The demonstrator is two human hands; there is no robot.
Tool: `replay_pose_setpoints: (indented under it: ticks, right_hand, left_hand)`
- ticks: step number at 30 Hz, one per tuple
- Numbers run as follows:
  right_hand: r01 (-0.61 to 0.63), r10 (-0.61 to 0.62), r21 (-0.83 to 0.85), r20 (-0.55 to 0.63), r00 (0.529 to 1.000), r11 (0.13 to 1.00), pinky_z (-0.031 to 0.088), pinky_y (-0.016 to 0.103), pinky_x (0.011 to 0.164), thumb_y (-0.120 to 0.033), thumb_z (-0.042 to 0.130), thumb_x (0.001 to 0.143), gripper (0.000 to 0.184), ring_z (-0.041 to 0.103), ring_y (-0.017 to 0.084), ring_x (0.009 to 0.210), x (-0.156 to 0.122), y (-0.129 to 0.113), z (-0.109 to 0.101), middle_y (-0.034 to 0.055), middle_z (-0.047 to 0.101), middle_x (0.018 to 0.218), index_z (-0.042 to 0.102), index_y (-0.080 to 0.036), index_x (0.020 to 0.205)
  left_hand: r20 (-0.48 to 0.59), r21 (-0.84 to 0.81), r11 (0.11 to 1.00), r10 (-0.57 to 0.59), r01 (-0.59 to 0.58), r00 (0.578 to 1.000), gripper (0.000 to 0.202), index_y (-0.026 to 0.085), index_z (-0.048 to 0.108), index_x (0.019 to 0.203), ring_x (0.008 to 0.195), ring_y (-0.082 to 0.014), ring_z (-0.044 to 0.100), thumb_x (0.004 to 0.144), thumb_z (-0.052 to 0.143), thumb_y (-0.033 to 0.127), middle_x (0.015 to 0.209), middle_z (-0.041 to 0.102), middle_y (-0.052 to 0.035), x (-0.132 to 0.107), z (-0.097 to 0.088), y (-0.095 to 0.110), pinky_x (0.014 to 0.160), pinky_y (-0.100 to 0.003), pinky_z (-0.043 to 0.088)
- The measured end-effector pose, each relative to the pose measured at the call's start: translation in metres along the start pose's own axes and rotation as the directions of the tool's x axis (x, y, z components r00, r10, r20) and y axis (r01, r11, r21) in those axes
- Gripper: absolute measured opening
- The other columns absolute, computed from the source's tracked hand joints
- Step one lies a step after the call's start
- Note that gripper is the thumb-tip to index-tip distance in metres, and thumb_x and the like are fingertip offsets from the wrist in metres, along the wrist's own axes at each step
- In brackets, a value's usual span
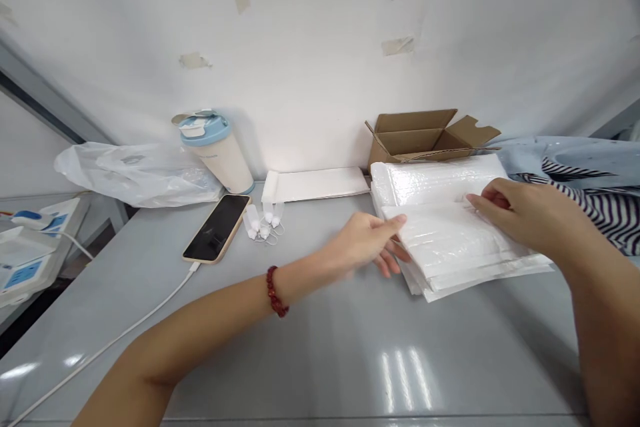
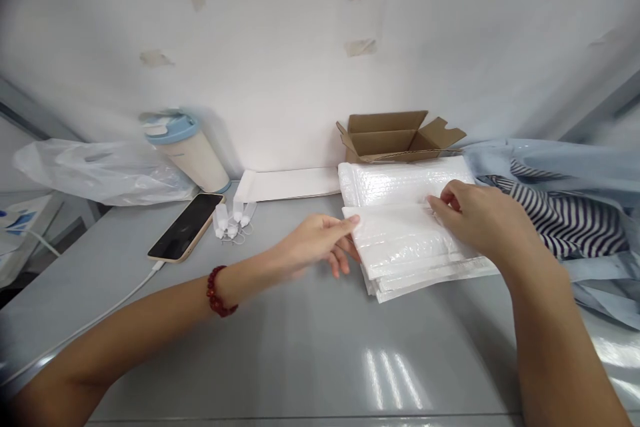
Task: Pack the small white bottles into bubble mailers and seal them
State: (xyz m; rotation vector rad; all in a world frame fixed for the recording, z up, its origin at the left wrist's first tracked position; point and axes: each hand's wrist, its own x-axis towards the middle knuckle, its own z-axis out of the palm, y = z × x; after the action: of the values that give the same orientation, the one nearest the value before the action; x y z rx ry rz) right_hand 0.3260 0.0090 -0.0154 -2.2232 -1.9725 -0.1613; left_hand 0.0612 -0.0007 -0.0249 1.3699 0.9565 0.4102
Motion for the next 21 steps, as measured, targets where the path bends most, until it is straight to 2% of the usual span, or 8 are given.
replay_pose_setpoints:
  ticks: [2, 3, 6, 11, 13, 16, 18, 21]
  right_hand:
    - [-0.022, 0.022, 0.006, -0.032, 0.999, 1.0, 0.034, 0.031, 0.053, -0.054, 0.042, 0.071, 0.031, 0.05, 0.021, 0.057, -0.001, -0.001, -0.002, 0.0051, 0.062, 0.065, 0.048, -0.025, 0.066]
    - [-0.033, 0.034, 0.011, -0.072, 0.997, 0.999, 0.034, 0.032, 0.053, -0.054, 0.042, 0.07, 0.03, 0.05, 0.022, 0.057, -0.003, -0.003, -0.004, 0.0057, 0.062, 0.066, 0.048, -0.025, 0.066]
    - [0.022, -0.009, 0.036, -0.317, 0.948, 0.999, 0.032, 0.03, 0.049, -0.051, 0.043, 0.073, 0.029, 0.048, 0.02, 0.052, -0.012, -0.016, -0.009, 0.0048, 0.059, 0.059, 0.049, -0.024, 0.065]
    - [0.355, -0.239, 0.009, -0.723, 0.649, 0.935, 0.031, 0.024, 0.044, -0.032, 0.052, 0.085, 0.02, 0.048, 0.012, 0.048, -0.052, -0.068, -0.021, -0.0009, 0.053, 0.053, 0.053, -0.02, 0.069]
    - [0.515, -0.382, 0.01, -0.66, 0.647, 0.857, 0.031, 0.024, 0.043, -0.022, 0.051, 0.087, 0.017, 0.049, 0.012, 0.048, -0.075, -0.093, -0.021, -0.0002, 0.055, 0.055, 0.052, -0.019, 0.07]
    - [0.855, -0.686, 0.09, -0.556, 0.469, 0.511, 0.034, 0.029, 0.048, -0.012, 0.05, 0.086, 0.02, 0.047, 0.014, 0.05, -0.108, -0.126, -0.012, 0.0005, 0.055, 0.055, 0.054, -0.019, 0.067]
    - [0.936, -0.764, 0.118, -0.549, 0.339, 0.331, 0.03, 0.031, 0.047, -0.008, 0.056, 0.081, 0.021, 0.044, 0.013, 0.049, -0.123, -0.14, -0.002, -0.0014, 0.05, 0.05, 0.056, -0.018, 0.063]
    - [0.95, -0.788, 0.15, -0.531, 0.311, 0.274, 0.022, 0.032, 0.045, -0.005, 0.056, 0.079, 0.028, 0.035, 0.012, 0.046, -0.133, -0.15, 0.012, -0.0018, 0.046, 0.048, 0.054, -0.017, 0.054]
  left_hand:
    - [-0.084, 0.617, 0.785, 0.133, -0.054, 0.987, 0.042, 0.012, 0.06, 0.082, 0.057, -0.0127, 0.059, 0.094, 0.034, 0.043, 0.074, 0.065, -0.0065, -0.003, -0.033, 0.0, 0.055, -0.025, 0.045]
    - [-0.131, 0.887, 0.462, 0.238, 0.007, 0.962, 0.038, 0.013, 0.06, 0.081, 0.064, -0.0153, 0.06, 0.094, 0.037, 0.04, 0.075, 0.065, -0.0068, -0.006, -0.052, 0.0, 0.06, -0.026, 0.045]
    - [-0.201, 0.963, 0.23, 0.278, 0.138, 0.939, 0.016, 0.007, 0.061, 0.089, 0.095, -0.0268, 0.057, 0.085, 0.048, 0.016, 0.095, 0.063, -0.0178, -0.009, -0.103, -0.004, 0.073, -0.032, 0.044]
    - [-0.174, 0.984, 0.081, 0.187, 0.161, 0.967, 0.024, 0.006, 0.062, 0.097, 0.092, -0.0246, 0.059, 0.078, 0.047, 0.004, 0.099, 0.064, -0.0189, 0.006, -0.139, -0.018, 0.072, -0.029, 0.043]
    - [-0.169, 0.985, 0.055, 0.156, 0.162, 0.973, 0.026, 0.005, 0.063, 0.097, 0.089, -0.0244, 0.06, 0.077, 0.046, 0.002, 0.098, 0.064, -0.02, 0.015, -0.143, -0.019, 0.072, -0.029, 0.043]
    - [-0.154, 0.988, 0.048, 0.098, 0.15, 0.983, 0.026, 0.007, 0.066, 0.099, 0.083, -0.0229, 0.063, 0.076, 0.054, 0.01, 0.097, 0.067, -0.0173, 0.023, -0.153, -0.011, 0.067, -0.027, 0.043]
    - [-0.144, 0.989, 0.053, 0.071, 0.141, 0.987, 0.032, 0.012, 0.065, 0.106, 0.079, -0.0201, 0.063, 0.075, 0.059, 0.015, 0.1, 0.068, -0.0129, 0.023, -0.161, -0.003, 0.064, -0.025, 0.042]
    - [-0.144, 0.989, 0.034, 0.075, 0.142, 0.987, 0.032, 0.014, 0.065, 0.107, 0.079, -0.0192, 0.064, 0.077, 0.057, 0.015, 0.1, 0.068, -0.0112, 0.021, -0.163, 0.001, 0.065, -0.025, 0.042]
